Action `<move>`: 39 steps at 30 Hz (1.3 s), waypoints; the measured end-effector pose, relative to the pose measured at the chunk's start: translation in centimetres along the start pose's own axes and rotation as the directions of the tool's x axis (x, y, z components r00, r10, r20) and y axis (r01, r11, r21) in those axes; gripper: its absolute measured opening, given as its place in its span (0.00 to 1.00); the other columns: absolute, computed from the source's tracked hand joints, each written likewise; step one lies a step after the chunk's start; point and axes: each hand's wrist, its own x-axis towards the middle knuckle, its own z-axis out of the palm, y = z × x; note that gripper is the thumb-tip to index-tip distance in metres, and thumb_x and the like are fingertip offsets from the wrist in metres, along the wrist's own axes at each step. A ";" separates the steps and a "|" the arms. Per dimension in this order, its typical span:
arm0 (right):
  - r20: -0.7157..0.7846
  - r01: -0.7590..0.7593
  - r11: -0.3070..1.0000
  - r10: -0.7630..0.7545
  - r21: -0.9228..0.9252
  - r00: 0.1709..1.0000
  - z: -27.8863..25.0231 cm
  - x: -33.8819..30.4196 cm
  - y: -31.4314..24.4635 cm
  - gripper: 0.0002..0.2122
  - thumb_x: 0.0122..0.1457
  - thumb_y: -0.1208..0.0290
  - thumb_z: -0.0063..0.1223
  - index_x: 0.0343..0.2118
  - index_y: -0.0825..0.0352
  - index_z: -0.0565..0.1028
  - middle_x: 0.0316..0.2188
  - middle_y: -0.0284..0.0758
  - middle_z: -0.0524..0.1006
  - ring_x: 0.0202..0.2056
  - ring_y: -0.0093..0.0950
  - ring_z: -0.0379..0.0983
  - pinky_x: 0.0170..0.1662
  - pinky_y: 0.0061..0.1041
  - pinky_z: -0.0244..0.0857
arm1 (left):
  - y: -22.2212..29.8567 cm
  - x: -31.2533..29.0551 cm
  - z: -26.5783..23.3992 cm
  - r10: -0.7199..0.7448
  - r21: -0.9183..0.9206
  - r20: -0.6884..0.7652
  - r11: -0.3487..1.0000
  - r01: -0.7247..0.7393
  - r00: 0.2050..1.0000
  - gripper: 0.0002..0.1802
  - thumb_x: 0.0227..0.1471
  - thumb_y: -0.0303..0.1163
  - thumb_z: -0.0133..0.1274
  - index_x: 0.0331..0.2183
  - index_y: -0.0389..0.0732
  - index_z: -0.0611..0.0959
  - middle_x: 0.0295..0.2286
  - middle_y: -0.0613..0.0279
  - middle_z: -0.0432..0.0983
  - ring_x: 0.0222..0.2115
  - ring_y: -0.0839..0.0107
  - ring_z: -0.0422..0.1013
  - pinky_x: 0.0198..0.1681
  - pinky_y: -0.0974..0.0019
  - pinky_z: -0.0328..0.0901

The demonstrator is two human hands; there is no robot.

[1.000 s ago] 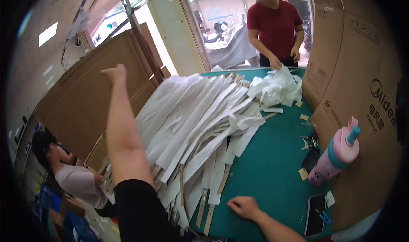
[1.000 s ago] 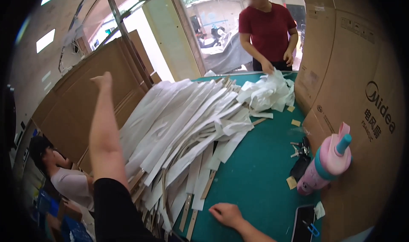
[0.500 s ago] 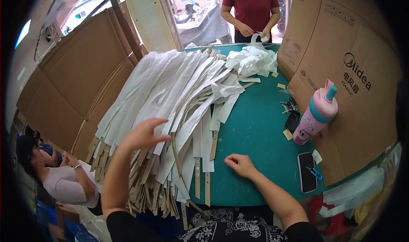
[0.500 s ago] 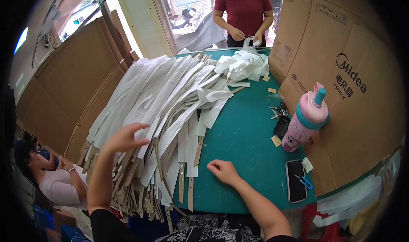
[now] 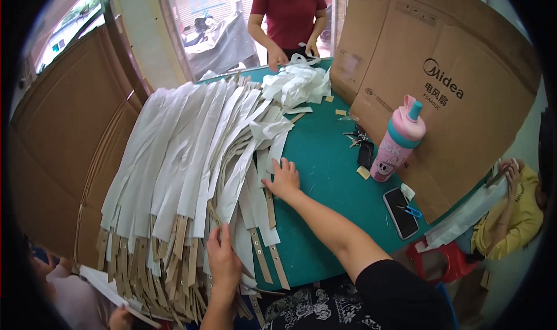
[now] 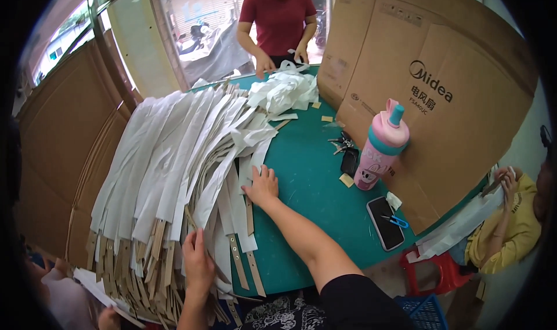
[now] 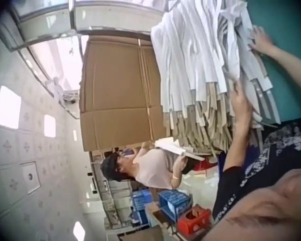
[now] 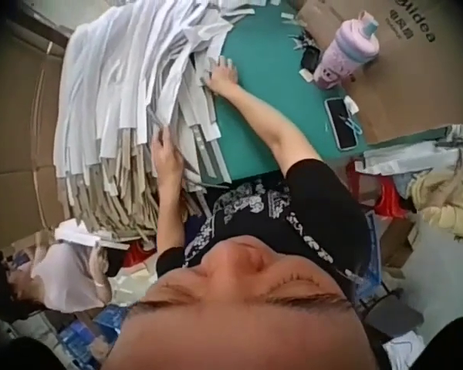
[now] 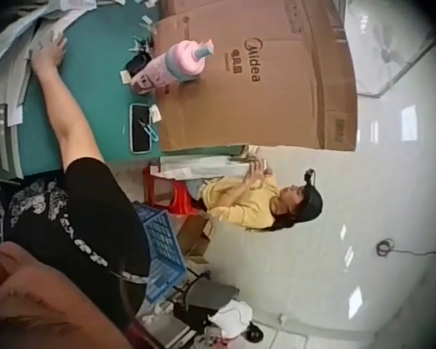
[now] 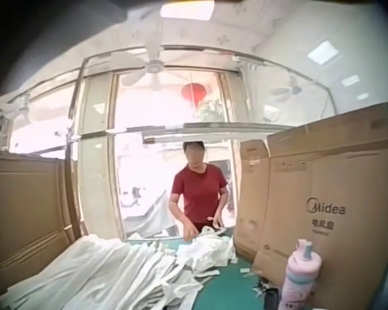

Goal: Organizing and aligning white industrial straps on a green workbench in a factory setting.

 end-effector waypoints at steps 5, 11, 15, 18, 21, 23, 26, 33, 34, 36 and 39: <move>0.100 0.079 0.990 -0.068 -0.115 0.993 0.0 2.6 2.7 0.31 0.55 0.44 0.48 0.60 0.53 0.62 0.63 0.42 0.55 0.64 0.44 0.45 0.63 0.47 0.42 | 1.0 3.0 -4.3 0.104 -0.023 0.216 0.995 -0.101 0.971 0.33 0.34 0.11 0.46 0.48 0.38 0.77 0.46 0.48 0.67 0.46 0.50 0.65 0.51 0.56 0.61; 0.074 0.263 0.947 -0.253 -0.183 0.965 -0.5 3.3 6.6 0.24 0.54 0.43 0.49 0.43 0.58 0.77 0.48 0.40 0.71 0.53 0.38 0.63 0.56 0.38 0.53 | 1.9 4.4 -5.2 0.196 0.180 0.341 0.946 -0.269 0.919 0.24 0.37 0.33 0.60 0.42 0.44 0.81 0.41 0.56 0.71 0.42 0.58 0.68 0.43 0.59 0.62; -0.022 0.237 0.936 -0.251 -0.260 0.968 -3.3 3.8 8.6 0.20 0.51 0.46 0.54 0.32 0.62 0.77 0.38 0.36 0.74 0.43 0.34 0.69 0.48 0.35 0.61 | 1.7 3.9 -5.3 0.125 0.210 0.393 0.952 -0.221 0.911 0.30 0.34 0.53 0.65 0.39 0.43 0.83 0.37 0.56 0.72 0.40 0.58 0.69 0.42 0.58 0.64; -0.122 0.094 0.974 -0.121 -0.208 0.985 -3.3 4.9 12.8 0.18 0.51 0.50 0.56 0.34 0.62 0.76 0.37 0.35 0.74 0.43 0.35 0.69 0.47 0.35 0.62 | 2.6 4.5 -5.5 0.077 0.202 0.383 0.966 -0.164 0.921 0.30 0.34 0.56 0.65 0.34 0.42 0.86 0.34 0.56 0.73 0.37 0.59 0.70 0.39 0.59 0.65; -0.124 0.023 0.990 -0.040 -0.138 0.991 -4.0 6.0 15.1 0.18 0.49 0.59 0.60 0.41 0.62 0.73 0.39 0.37 0.74 0.42 0.38 0.70 0.45 0.37 0.65 | 4.1 5.5 -5.7 -0.069 0.203 0.420 0.979 -0.020 0.905 0.25 0.36 0.53 0.65 0.29 0.41 0.86 0.29 0.57 0.73 0.34 0.60 0.71 0.36 0.60 0.66; -0.072 -0.066 0.997 0.062 -0.042 0.995 -4.4 6.8 15.5 0.26 0.47 0.65 0.63 0.49 0.62 0.68 0.43 0.39 0.75 0.44 0.42 0.71 0.46 0.39 0.67 | 4.3 6.2 -4.6 -0.227 0.089 0.282 0.974 0.211 0.932 0.19 0.38 0.45 0.66 0.29 0.42 0.86 0.27 0.58 0.72 0.32 0.61 0.71 0.35 0.60 0.66; -0.008 -0.264 0.964 0.265 0.027 0.964 -4.0 8.7 15.3 0.19 0.47 0.67 0.60 0.44 0.65 0.74 0.39 0.41 0.78 0.41 0.41 0.74 0.44 0.39 0.69 | 3.8 8.5 -2.4 0.049 0.044 0.165 0.997 -0.057 0.985 0.18 0.38 0.38 0.65 0.35 0.43 0.84 0.32 0.55 0.72 0.37 0.58 0.69 0.41 0.57 0.64; -0.027 -0.356 0.908 0.370 0.221 0.929 -4.7 21.2 18.6 0.16 0.50 0.62 0.45 0.21 0.70 0.79 0.20 0.43 0.78 0.24 0.40 0.77 0.34 0.37 0.70 | -1.0 10.9 2.0 0.211 0.262 0.132 0.935 -0.240 0.968 0.33 0.34 0.41 0.65 0.46 0.44 0.77 0.49 0.51 0.65 0.53 0.49 0.58 0.56 0.48 0.51; -0.045 -0.334 0.918 0.351 0.214 0.935 -5.6 23.1 18.9 0.16 0.50 0.61 0.45 0.22 0.70 0.79 0.22 0.44 0.78 0.26 0.41 0.77 0.35 0.39 0.70 | -1.3 10.5 2.6 0.184 0.223 0.124 0.952 -0.208 0.975 0.34 0.34 0.42 0.65 0.47 0.44 0.77 0.50 0.51 0.65 0.54 0.47 0.56 0.58 0.46 0.49; -0.204 -0.252 0.949 0.289 0.188 0.936 -7.1 26.6 18.8 0.17 0.53 0.58 0.46 0.26 0.69 0.78 0.26 0.45 0.79 0.29 0.44 0.76 0.36 0.42 0.69 | -1.8 9.7 3.7 0.173 0.212 0.131 0.957 -0.198 0.976 0.33 0.35 0.41 0.65 0.47 0.44 0.77 0.50 0.51 0.65 0.55 0.47 0.55 0.59 0.46 0.49; -0.495 -0.118 0.983 0.172 0.138 0.851 -11.7 31.4 16.5 0.15 0.59 0.58 0.45 0.33 0.66 0.75 0.31 0.46 0.78 0.34 0.46 0.75 0.37 0.46 0.67 | -2.0 9.1 5.3 0.116 0.116 0.175 0.984 -0.138 0.978 0.30 0.37 0.37 0.63 0.47 0.44 0.77 0.49 0.51 0.66 0.57 0.43 0.53 0.60 0.46 0.49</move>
